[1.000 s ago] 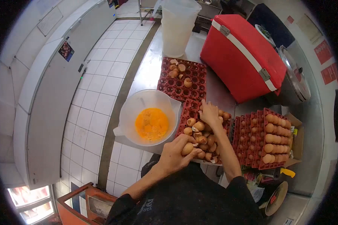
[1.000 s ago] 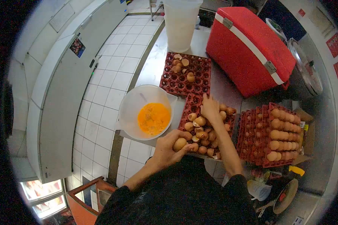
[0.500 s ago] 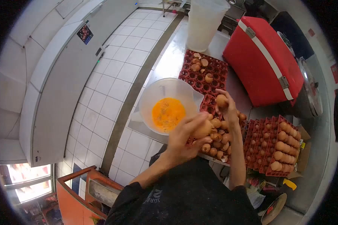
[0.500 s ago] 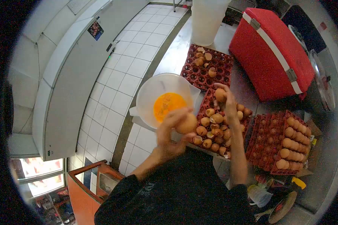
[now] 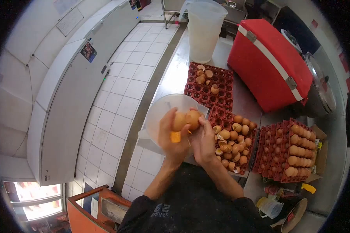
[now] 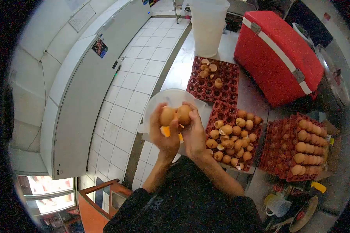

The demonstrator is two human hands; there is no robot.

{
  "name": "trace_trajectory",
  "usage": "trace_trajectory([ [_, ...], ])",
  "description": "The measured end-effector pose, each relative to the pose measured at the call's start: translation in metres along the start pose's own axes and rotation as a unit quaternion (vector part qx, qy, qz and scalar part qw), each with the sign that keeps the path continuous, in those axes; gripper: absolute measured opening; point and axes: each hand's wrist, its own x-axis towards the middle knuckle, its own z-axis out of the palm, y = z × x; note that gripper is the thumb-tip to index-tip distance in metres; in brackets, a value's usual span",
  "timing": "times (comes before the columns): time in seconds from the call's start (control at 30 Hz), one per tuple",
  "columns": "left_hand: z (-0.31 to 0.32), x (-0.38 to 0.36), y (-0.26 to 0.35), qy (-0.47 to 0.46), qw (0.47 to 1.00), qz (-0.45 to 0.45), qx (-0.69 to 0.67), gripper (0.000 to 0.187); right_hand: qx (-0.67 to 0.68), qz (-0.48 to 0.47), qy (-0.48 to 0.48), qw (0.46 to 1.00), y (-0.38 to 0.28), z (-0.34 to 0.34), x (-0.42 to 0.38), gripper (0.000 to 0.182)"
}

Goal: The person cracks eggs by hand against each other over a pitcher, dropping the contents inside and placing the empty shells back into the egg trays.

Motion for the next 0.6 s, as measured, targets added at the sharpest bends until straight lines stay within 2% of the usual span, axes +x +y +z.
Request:
trace_trajectory([
  [0.1,0.003,0.000,-0.004,-0.037,0.999,0.010,0.022,0.046,-0.050,-0.023,0.000,0.998,0.005,0.004,-0.001,0.040],
  [0.2,-0.002,0.009,-0.004,-0.056,0.998,-0.008,0.010,0.044,-0.044,0.010,-0.018,0.999,0.000,-0.007,0.007,0.037],
  [0.27,-0.013,0.015,0.003,-0.061,0.977,-0.135,-0.152,0.041,-0.065,0.028,-0.051,0.996,-0.006,-0.025,0.015,0.036],
  [0.3,-0.021,0.022,0.002,-0.104,0.965,-0.191,-0.146,0.038,-0.084,0.046,-0.086,0.992,-0.010,-0.030,0.019,0.035],
  [0.33,-0.027,0.030,-0.001,-0.101,0.966,-0.191,-0.144,0.038,-0.084,0.048,-0.089,0.991,-0.015,-0.030,0.021,0.035],
  [0.4,-0.035,0.047,-0.003,-0.270,0.959,-0.084,-0.030,0.044,-0.188,0.077,-0.112,0.973,-0.026,-0.026,0.024,0.031],
  [0.43,-0.039,0.054,0.003,-0.299,0.947,-0.114,-0.031,0.048,-0.187,0.077,-0.115,0.972,-0.034,-0.023,0.024,0.031],
  [0.47,-0.041,0.058,-0.002,-0.298,0.947,-0.113,-0.030,0.048,-0.291,0.071,-0.151,0.942,-0.042,-0.019,0.024,0.031],
  [0.5,-0.043,0.059,-0.011,-0.315,0.949,-0.033,-0.006,0.048,-0.391,0.064,-0.185,0.899,-0.047,-0.017,0.024,0.031],
  [0.53,-0.044,0.061,-0.017,-0.330,0.943,0.047,0.017,0.048,-0.390,0.063,-0.187,0.899,-0.046,-0.017,0.025,0.031],
  [0.6,-0.044,0.063,-0.022,-0.337,0.940,0.043,0.030,0.046,-0.507,-0.090,-0.242,0.822,-0.040,-0.018,0.028,0.034],
])
